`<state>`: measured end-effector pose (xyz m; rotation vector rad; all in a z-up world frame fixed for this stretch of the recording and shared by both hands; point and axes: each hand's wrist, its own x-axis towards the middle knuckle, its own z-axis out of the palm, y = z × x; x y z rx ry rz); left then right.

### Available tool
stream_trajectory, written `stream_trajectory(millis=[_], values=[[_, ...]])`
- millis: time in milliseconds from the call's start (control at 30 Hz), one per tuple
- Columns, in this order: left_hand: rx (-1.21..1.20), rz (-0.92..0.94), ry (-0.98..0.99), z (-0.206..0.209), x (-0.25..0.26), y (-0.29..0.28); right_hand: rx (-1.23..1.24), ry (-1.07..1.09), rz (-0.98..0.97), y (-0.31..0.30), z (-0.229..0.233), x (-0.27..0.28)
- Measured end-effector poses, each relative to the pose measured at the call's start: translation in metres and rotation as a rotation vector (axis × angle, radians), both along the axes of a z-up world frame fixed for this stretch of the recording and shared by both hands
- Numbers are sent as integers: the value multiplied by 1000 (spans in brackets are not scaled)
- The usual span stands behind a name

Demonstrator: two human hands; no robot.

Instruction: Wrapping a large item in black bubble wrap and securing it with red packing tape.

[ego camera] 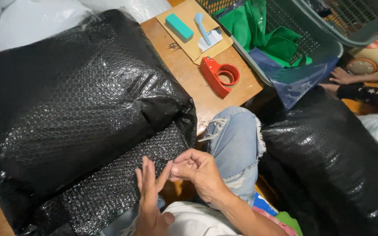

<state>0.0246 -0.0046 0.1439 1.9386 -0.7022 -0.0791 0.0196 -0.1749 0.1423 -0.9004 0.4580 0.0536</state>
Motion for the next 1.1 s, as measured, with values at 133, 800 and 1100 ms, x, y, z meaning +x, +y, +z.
stream_trajectory(millis=[133,800,1100], values=[[13,16,-153,-7,0,-1,-15,-31,-17,-1,11,-7],[309,80,-333,-183,31,77,-254,-275,-1073,-222,-63,26],[1136,99,-1250,-373,76,155,63,-21,-1254,-266,-153,75]])
